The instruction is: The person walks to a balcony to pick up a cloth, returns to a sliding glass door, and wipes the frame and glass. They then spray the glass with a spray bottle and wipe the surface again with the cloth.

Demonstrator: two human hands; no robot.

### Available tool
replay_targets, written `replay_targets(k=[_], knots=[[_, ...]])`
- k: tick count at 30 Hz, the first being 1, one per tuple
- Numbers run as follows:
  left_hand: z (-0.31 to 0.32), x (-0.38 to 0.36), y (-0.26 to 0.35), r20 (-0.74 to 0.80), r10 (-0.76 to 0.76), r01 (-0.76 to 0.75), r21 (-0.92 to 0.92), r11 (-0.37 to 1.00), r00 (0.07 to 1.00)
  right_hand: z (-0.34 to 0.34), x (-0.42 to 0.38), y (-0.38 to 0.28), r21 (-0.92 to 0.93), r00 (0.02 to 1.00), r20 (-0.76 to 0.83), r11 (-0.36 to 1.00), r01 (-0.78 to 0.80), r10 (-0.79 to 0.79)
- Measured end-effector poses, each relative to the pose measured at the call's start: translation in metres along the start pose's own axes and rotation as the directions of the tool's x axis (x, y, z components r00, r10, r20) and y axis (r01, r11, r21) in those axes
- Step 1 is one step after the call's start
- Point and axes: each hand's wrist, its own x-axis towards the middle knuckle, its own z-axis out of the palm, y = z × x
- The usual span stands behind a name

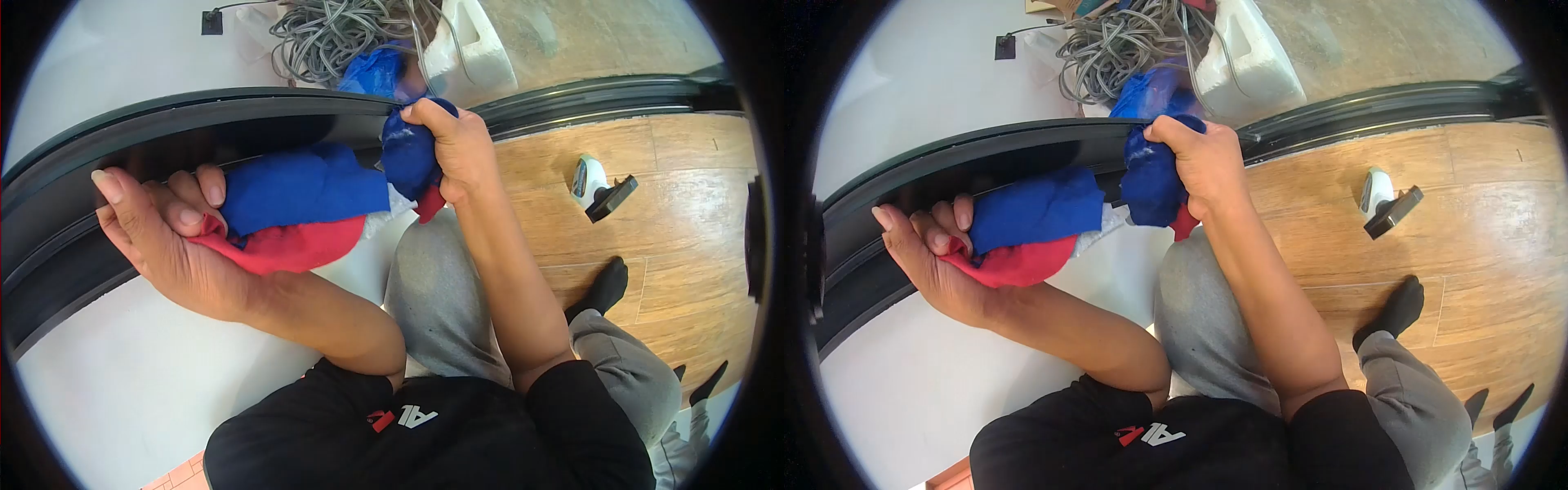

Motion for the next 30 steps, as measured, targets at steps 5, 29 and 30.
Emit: replay_targets(k=[5, 29, 30], knots=[[-0.011, 0.007, -0.001, 0.054, -0.038, 0.041, -0.055, 0.998, 0.998, -0.011, 0.013, 0.012, 0.057, 0.997, -0.073, 0.997, 0.042, -0.038], [-0.033, 0.011, -0.008, 0.194, -0.062, 0.079, -0.083, 0.993, 0.979, -0.166, 0.091, 0.081, 0.08, 0.987, -0.039, 0.984, 0.16, -0.157], [-0.029, 0.008, -0.008, 0.157, -0.055, 0.067, -0.071, 0.995, 0.986, -0.144, 0.074, 0.067, 0.059, 0.986, 0.006, 0.984, 0.168, -0.169]])
